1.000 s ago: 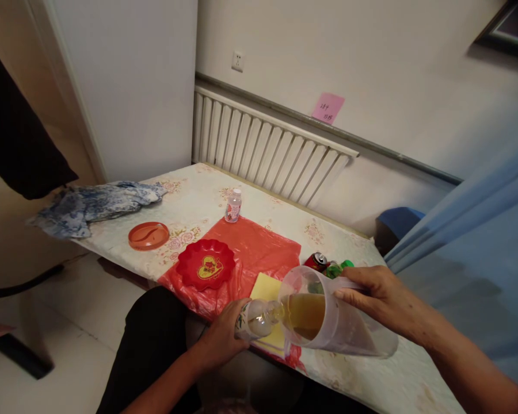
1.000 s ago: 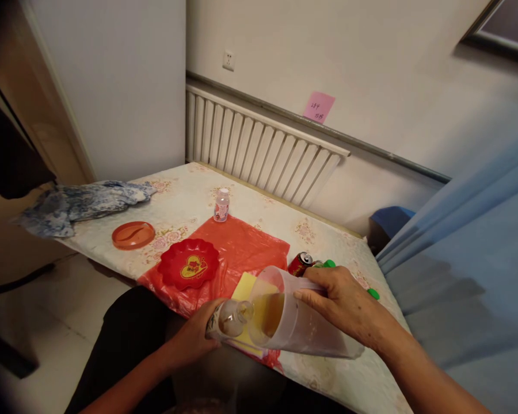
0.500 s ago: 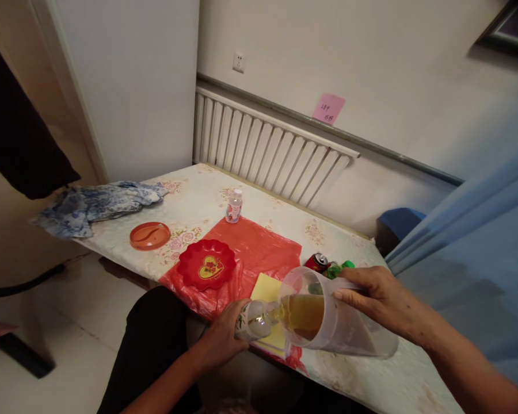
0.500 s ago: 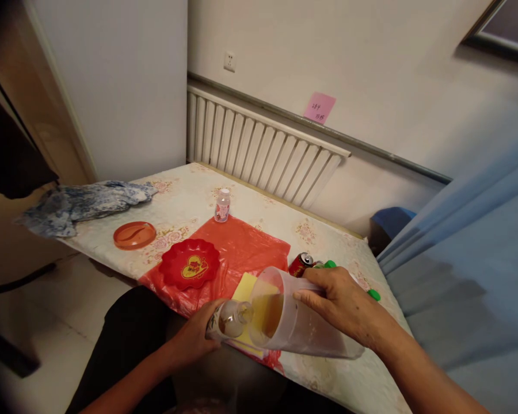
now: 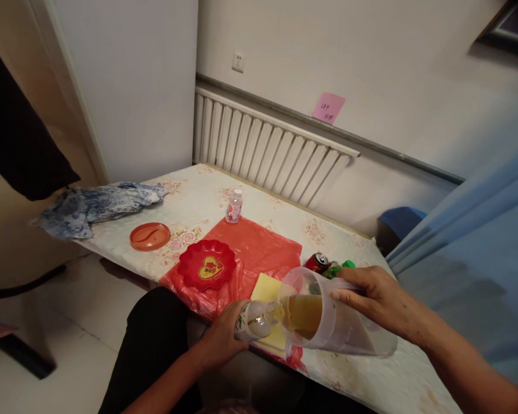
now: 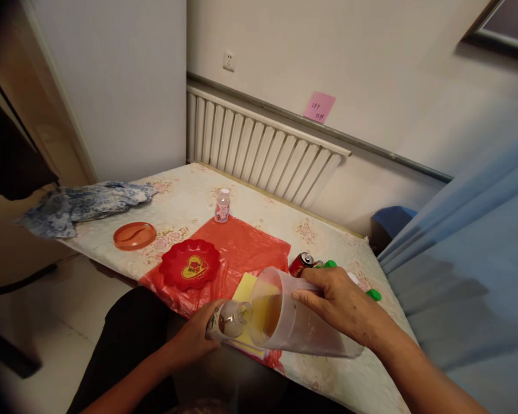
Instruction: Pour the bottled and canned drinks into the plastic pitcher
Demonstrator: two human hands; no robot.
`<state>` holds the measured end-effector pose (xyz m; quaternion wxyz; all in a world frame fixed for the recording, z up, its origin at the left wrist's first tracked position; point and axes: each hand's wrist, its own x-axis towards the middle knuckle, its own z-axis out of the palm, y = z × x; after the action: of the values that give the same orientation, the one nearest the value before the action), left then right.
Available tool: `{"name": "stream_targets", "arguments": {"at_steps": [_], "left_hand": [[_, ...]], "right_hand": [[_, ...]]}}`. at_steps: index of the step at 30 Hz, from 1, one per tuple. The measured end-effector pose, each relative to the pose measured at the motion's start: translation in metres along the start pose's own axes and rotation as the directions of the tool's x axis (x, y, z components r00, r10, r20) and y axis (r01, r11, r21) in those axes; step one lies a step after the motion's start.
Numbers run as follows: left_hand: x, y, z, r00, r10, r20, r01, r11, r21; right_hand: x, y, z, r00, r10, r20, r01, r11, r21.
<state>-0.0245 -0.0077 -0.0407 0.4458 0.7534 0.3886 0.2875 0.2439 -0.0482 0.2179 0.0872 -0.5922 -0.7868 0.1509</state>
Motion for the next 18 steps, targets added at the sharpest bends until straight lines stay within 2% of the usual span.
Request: {"name": "stream_targets", "arguments": {"at_steps": [18], "left_hand": [[0.0009, -0.0046, 0.0018, 1.000, 0.000, -0.005, 0.000, 1.000, -0.020]], "right_hand": [[0.0039, 0.0078, 0.0052, 1.000, -0.025, 0.017, 0.025, 0.999, -0.040]]}}
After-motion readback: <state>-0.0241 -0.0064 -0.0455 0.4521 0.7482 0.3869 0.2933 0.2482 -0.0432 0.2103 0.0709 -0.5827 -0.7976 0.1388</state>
